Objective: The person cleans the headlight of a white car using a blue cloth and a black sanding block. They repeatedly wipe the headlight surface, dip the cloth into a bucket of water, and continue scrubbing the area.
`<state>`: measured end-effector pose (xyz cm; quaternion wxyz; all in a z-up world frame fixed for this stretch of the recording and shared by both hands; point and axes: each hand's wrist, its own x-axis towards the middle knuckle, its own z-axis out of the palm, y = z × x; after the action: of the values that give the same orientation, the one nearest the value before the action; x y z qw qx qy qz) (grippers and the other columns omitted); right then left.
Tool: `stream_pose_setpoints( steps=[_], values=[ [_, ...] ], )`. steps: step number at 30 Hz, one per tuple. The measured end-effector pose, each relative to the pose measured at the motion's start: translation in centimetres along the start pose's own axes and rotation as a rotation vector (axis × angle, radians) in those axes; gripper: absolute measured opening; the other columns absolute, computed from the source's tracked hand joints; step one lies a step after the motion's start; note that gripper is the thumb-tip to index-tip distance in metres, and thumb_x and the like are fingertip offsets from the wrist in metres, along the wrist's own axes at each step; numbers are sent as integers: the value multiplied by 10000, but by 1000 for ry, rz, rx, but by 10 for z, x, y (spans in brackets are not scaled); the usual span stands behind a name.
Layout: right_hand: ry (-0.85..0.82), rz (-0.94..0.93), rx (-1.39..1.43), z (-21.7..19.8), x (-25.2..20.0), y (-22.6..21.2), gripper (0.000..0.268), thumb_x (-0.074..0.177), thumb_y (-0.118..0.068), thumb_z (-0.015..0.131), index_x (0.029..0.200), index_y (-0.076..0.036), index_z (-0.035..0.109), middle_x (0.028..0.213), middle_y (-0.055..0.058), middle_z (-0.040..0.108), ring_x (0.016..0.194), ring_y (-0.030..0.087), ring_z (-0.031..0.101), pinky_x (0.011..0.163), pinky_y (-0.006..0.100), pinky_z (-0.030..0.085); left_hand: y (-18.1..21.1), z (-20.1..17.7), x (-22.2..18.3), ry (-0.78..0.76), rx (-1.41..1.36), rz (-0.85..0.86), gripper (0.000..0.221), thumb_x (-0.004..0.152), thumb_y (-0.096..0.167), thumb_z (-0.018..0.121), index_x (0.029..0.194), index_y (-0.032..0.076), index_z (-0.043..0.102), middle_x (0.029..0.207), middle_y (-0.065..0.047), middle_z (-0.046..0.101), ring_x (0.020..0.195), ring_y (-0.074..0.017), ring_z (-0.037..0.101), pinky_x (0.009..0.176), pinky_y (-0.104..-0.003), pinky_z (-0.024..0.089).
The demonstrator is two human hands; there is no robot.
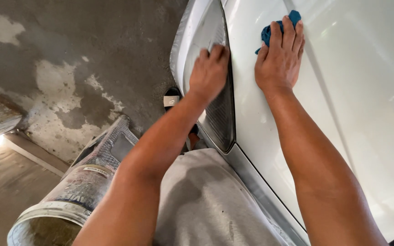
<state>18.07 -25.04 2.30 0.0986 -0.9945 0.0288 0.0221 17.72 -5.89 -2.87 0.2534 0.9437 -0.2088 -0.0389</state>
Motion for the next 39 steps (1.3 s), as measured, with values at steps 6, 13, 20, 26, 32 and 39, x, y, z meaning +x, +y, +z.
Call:
stream_pose_setpoints(
  steps=[6, 13, 20, 26, 32, 39],
  values=[
    [40, -30, -13, 6, -2, 6, 502, 1121, -165, 586, 1582, -29, 440, 1680, 180, 312, 1578, 441, 173, 1305, 565, 172, 4, -4, -9, 63, -17, -21, 438, 880, 84, 598, 1313, 25, 628, 1313, -119, 558, 1045, -350, 549, 912, -445, 513],
    [-2, -1, -5, -3, -1, 1, 523, 1089, -162, 591, 1569, -17, 443, 1668, 188, 315, 1566, 450, 170, 1284, 577, 168, -17, 0, 29, -27, 2, -53, 417, 887, 96, 621, 1301, 57, 645, 1302, -92, 570, 1068, -348, 553, 906, -441, 516],
    [-12, 14, -1, -2, -2, 0, 517, 1091, -163, 596, 1567, -30, 446, 1669, 181, 316, 1569, 449, 174, 1292, 576, 178, -5, -5, 3, 8, -53, -21, 456, 875, 90, 640, 1325, 17, 642, 1291, -120, 568, 993, -356, 545, 874, -435, 522],
    [-17, 4, -7, -2, -4, -1, 533, 1076, -157, 607, 1567, -26, 446, 1672, 184, 313, 1566, 452, 175, 1284, 585, 185, -26, 14, 43, 35, -97, -72, 417, 904, 113, 674, 1316, 55, 650, 1322, -80, 584, 1055, -347, 567, 922, -437, 528],
    [-17, 16, 3, -7, -3, -4, 529, 1073, -158, 603, 1564, -36, 448, 1668, 178, 318, 1569, 447, 182, 1286, 585, 190, -13, 3, 23, 75, -93, -59, 456, 871, 105, 663, 1317, 12, 633, 1342, -129, 564, 1027, -375, 552, 911, -444, 523],
    [-34, 16, -14, -3, -4, 0, 518, 1091, -162, 586, 1573, -36, 443, 1678, 176, 307, 1574, 447, 172, 1290, 585, 186, -36, 25, 66, -8, -44, -89, 377, 932, 125, 661, 1303, 60, 647, 1333, -93, 579, 1068, -364, 561, 933, -442, 527]
  ],
)
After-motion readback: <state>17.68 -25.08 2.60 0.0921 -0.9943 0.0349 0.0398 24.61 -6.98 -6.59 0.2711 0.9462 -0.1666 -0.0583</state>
